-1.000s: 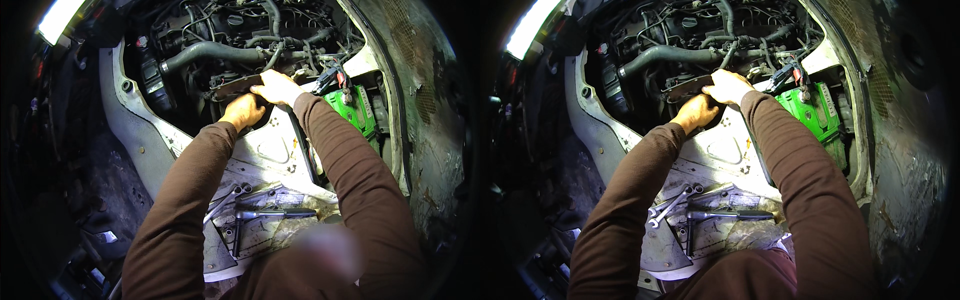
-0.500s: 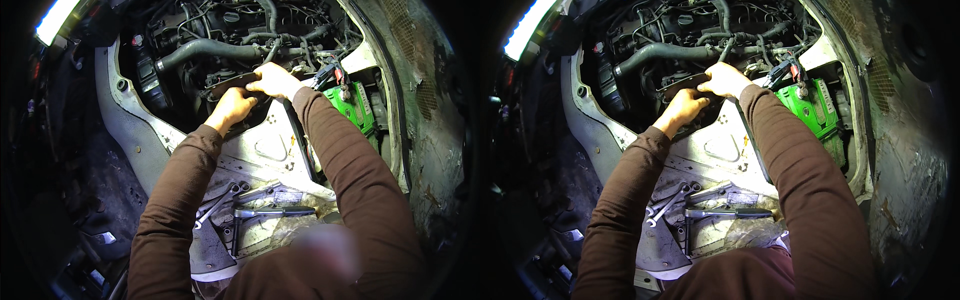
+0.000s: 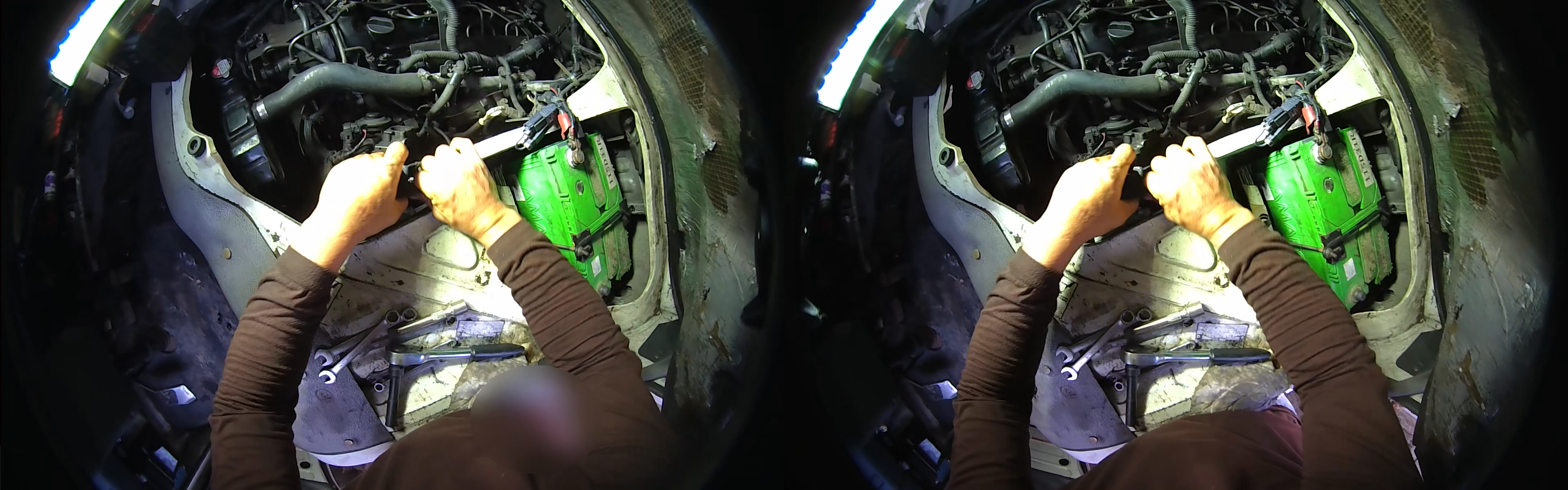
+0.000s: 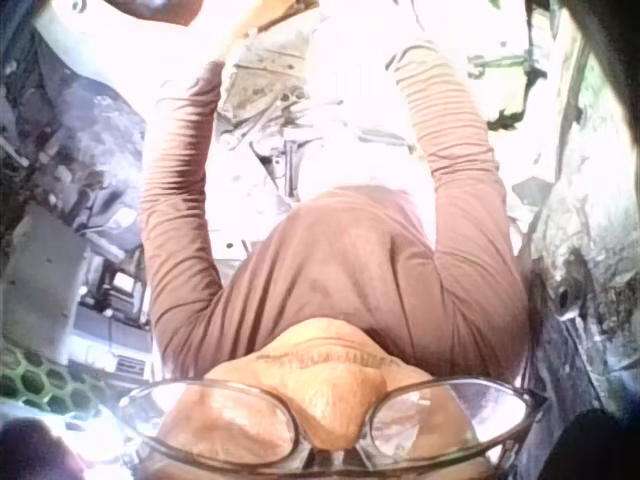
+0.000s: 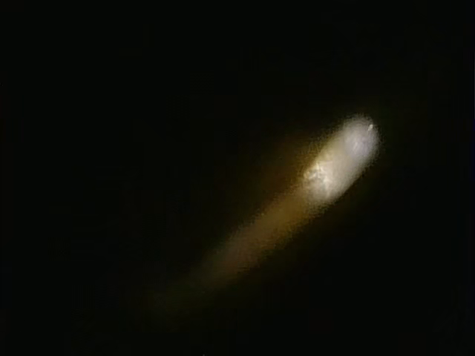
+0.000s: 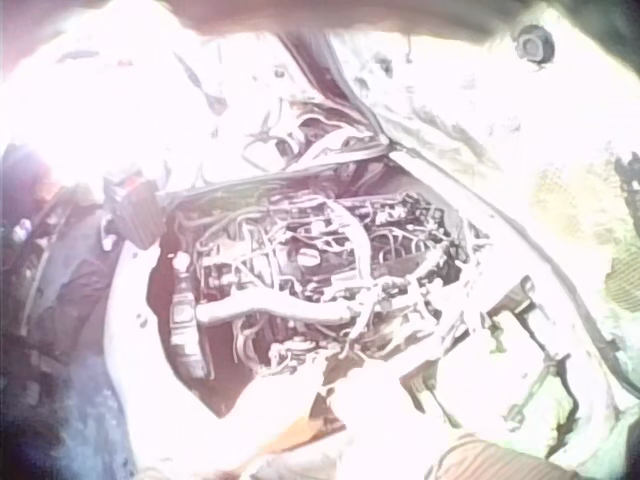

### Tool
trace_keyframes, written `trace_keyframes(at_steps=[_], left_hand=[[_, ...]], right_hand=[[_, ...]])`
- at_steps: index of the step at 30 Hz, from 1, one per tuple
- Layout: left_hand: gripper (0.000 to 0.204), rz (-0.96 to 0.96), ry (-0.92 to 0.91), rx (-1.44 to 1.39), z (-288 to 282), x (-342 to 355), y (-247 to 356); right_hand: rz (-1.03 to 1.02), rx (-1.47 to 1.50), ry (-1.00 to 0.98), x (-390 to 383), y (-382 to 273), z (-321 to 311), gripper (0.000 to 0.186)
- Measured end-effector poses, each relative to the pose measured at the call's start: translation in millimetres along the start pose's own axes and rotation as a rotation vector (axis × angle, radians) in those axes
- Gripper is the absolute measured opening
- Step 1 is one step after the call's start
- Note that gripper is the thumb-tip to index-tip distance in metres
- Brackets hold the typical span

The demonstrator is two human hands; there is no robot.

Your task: The person works under the hood of a car, using a wrench and socket to loosen and remove bolts from a component near the engine. They then remove a circular part and place it aside.

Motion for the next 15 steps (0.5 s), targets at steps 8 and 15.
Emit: trace_keyframes(at_steps=[8, 15], left_hand=[[0.049, 0.042, -0.103, 0.203, 40.2, -13.7, -6.6], [0.022, 0.117, -0.175, 0.098, 44.9, -13.1, -8.5]], right_hand=[[0.013, 0.224, -0.206, 6.2, 3.2, -1.8, 0.015], [0.428, 0.451, -0.931, 32.1, 108.5, 58.0, 0.029]])
Point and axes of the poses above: each hand's wrist, its own x-axis towards the middle knuckle, its own z-axis out of the palm, y = z × x, the point moved 9 cm from there along x, towards the middle knuckle, and after that the axes turned 7 degrees about y, right-handed, at the moved point
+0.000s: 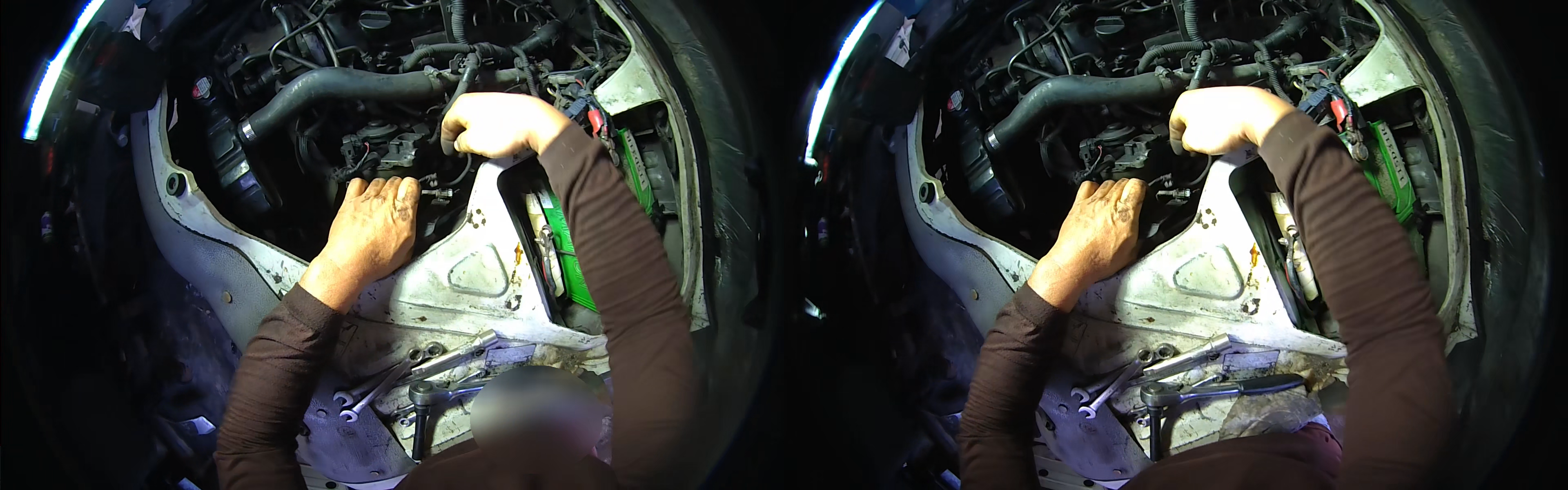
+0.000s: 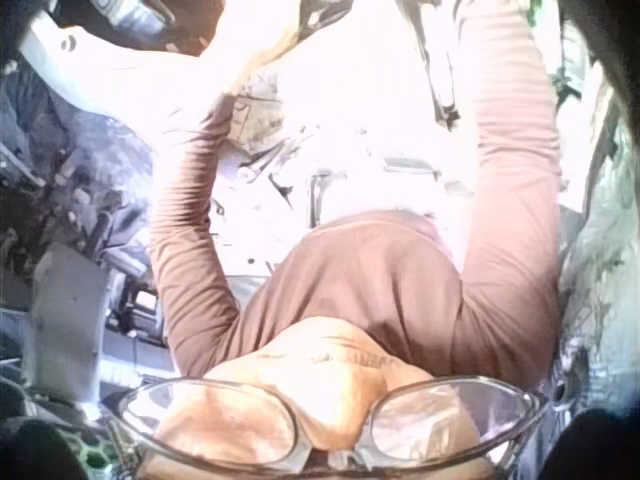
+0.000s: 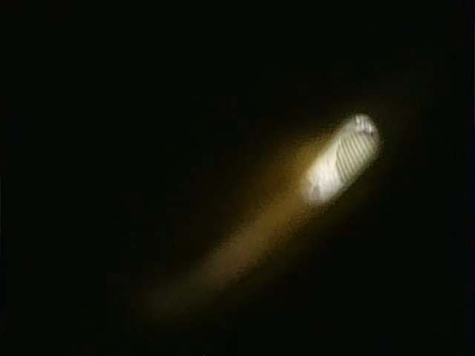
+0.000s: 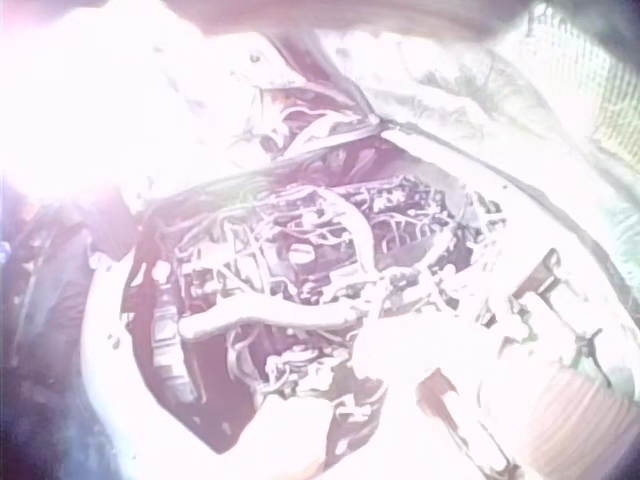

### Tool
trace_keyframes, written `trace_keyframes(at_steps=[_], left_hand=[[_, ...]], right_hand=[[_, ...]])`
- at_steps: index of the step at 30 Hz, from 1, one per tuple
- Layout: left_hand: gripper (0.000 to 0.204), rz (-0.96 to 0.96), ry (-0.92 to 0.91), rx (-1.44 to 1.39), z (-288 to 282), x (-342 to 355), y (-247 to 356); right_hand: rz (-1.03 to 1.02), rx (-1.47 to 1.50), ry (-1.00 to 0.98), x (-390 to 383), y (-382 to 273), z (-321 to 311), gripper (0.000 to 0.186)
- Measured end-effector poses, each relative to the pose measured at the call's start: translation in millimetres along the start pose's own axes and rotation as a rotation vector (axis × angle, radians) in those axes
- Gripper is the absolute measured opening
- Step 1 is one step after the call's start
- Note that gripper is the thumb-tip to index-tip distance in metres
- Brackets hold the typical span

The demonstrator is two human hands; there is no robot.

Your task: The person works under the hood of a car, using a wrench and socket to loosen and remove bolts from a component near the engine. They then remove a circular part and place it aside.

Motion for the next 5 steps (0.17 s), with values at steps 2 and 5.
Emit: trace_keyframes(at_steps=[2, 5], left_hand=[[0.023, 0.013, -0.037, -0.024, 1.4, 1.1, -0.8], [0.025, 0.019, -0.083, -0.041, 9.1, 1.7, -9.0]], right_hand=[[0.013, -0.138, -0.191, 15.6, -0.8, 13.5, 0.032], [0.036, -0.197, -0.508, 39.0, 15.7, 52.6, 0.037]])
Point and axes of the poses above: each hand's wrist, its own x-axis towards the middle knuckle, its own z-axis out of the palm, y = z × x, the point moved 9 cm from there along x, towards the middle knuckle, and after that the axes turned 7 degrees about y, right-handed, at the moved point
